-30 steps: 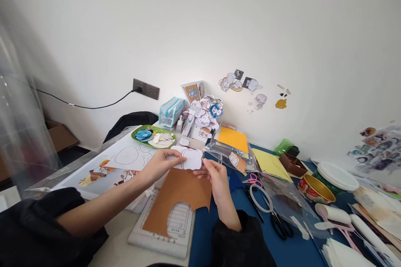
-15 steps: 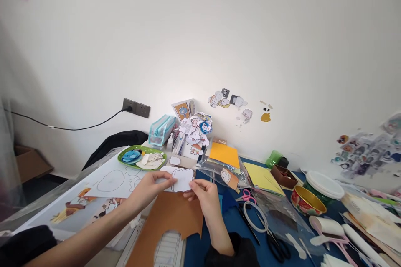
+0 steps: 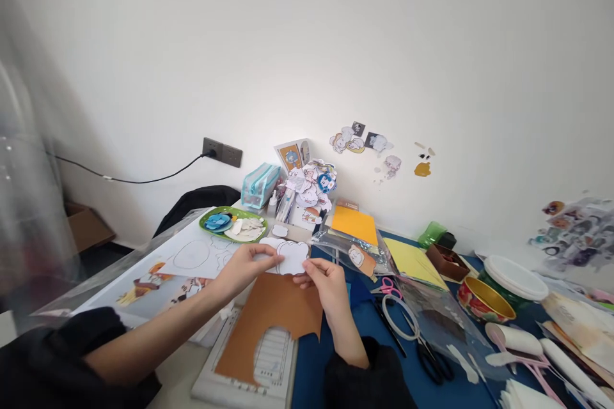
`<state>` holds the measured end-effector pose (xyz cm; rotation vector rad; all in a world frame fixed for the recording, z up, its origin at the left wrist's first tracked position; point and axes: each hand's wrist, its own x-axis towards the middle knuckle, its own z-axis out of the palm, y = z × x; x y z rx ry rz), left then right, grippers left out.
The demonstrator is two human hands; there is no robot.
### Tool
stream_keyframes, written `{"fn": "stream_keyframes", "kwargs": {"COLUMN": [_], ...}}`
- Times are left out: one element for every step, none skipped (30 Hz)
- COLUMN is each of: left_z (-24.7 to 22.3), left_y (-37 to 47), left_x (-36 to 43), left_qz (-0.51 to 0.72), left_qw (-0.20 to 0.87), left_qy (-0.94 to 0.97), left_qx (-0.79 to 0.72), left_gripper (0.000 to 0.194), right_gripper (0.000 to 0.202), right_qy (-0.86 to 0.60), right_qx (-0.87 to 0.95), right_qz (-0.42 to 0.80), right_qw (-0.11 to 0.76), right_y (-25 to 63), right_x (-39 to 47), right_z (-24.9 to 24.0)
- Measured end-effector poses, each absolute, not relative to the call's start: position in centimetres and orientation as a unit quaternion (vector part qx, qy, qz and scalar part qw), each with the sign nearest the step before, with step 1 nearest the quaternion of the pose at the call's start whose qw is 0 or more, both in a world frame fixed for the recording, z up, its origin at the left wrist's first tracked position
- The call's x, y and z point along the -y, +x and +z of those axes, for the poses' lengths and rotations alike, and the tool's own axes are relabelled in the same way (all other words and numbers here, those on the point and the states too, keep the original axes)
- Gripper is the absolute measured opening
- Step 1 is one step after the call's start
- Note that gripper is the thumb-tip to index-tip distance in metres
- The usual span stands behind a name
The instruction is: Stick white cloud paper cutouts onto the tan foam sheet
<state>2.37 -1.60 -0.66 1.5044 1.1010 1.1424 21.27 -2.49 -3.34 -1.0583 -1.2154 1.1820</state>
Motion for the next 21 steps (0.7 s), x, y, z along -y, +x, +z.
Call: {"fn": "stream_keyframes", "kwargs": {"left_z": [-0.72, -0.77, -0.82, -0.86, -0.89, -0.92, -0.95, -0.98, -1.01, -1.05, -1.09, -1.13, -1.17, -1.19, -1.19, -1.18, -1.14, -1.09, -1.03, -0.97, -0.90], "left_y": [2.42, 2.46, 2.49, 2.52, 2.54, 2.56, 2.57, 2.58, 2.58, 2.59, 2.59, 2.59, 2.59, 2.58, 2.58, 2.57, 2.57, 2.57, 2.57, 2.57, 2.57], "left_x": [1.60, 1.59, 1.58, 1.57, 1.55, 1.54, 1.52, 1.50, 1.48, 1.46, 1.43, 1.41, 1.39, 1.37, 1.37, 1.37, 1.39, 1.42, 1.45, 1.50, 1.54], "left_qz": [0.465, 0.465, 0.464, 0.463, 0.463, 0.464, 0.464, 0.463, 0.463, 0.462, 0.461, 0.459, 0.459, 0.458, 0.459, 0.459, 0.460, 0.461, 0.461, 0.462, 0.462], "left_qw": [0.461, 0.463, 0.463, 0.464, 0.463, 0.462, 0.460, 0.459, 0.458, 0.458, 0.459, 0.460, 0.462, 0.463, 0.464, 0.464, 0.465, 0.466, 0.466, 0.466, 0.466], "left_qy": [0.609, 0.606, 0.605, 0.604, 0.603, 0.603, 0.602, 0.601, 0.599, 0.598, 0.598, 0.597, 0.597, 0.597, 0.597, 0.597, 0.597, 0.598, 0.598, 0.597, 0.597], "left_qx": [-0.448, -0.450, -0.452, -0.453, -0.455, -0.457, -0.460, -0.463, -0.465, -0.468, -0.469, -0.469, -0.469, -0.468, -0.467, -0.466, -0.464, -0.462, -0.461, -0.461, -0.461], "left_gripper": [0.028, 0.029, 0.029, 0.029, 0.029, 0.028, 0.028, 0.028, 0.028, 0.029, 0.029, 0.030, 0.030, 0.030, 0.030, 0.030, 0.030, 0.029, 0.029, 0.028, 0.028], "right_gripper": [0.036, 0.036, 0.036, 0.035, 0.035, 0.035, 0.035, 0.034, 0.034, 0.034, 0.034, 0.034, 0.034, 0.034, 0.034, 0.034, 0.034, 0.033, 0.033, 0.032, 0.032], "right_qy": [-0.447, -0.449, -0.451, -0.452, -0.453, -0.455, -0.456, -0.458, -0.461, -0.463, -0.464, -0.464, -0.463, -0.463, -0.463, -0.462, -0.461, -0.460, -0.459, -0.459, -0.460], "right_qx": [0.510, 0.509, 0.509, 0.508, 0.507, 0.506, 0.505, 0.505, 0.505, 0.505, 0.505, 0.504, 0.504, 0.504, 0.503, 0.504, 0.504, 0.505, 0.504, 0.503, 0.503], "right_qz": [0.499, 0.501, 0.503, 0.504, 0.504, 0.504, 0.504, 0.503, 0.501, 0.499, 0.497, 0.496, 0.495, 0.495, 0.496, 0.497, 0.499, 0.501, 0.502, 0.502, 0.502], "right_qw": [0.540, 0.536, 0.533, 0.532, 0.532, 0.532, 0.532, 0.531, 0.531, 0.531, 0.532, 0.533, 0.535, 0.535, 0.535, 0.534, 0.533, 0.532, 0.532, 0.533, 0.533], "right_y": [21.33, 21.38, 21.43, 21.46, 21.47, 21.48, 21.47, 21.45, 21.44, 21.43, 21.42, 21.42, 21.43, 21.44, 21.46, 21.47, 21.47, 21.48, 21.48, 21.49, 21.49], "right_x": [2.49, 2.49, 2.49, 2.50, 2.52, 2.54, 2.57, 2.60, 2.63, 2.65, 2.67, 2.69, 2.70, 2.71, 2.71, 2.72, 2.73, 2.73, 2.74, 2.74, 2.74], "right_z": [-3.37, -3.38, -3.38, -3.37, -3.34, -3.31, -3.28, -3.25, -3.22, -3.21, -3.20, -3.20, -3.20, -3.20, -3.19, -3.19, -3.18, -3.17, -3.16, -3.16, -3.15]}}
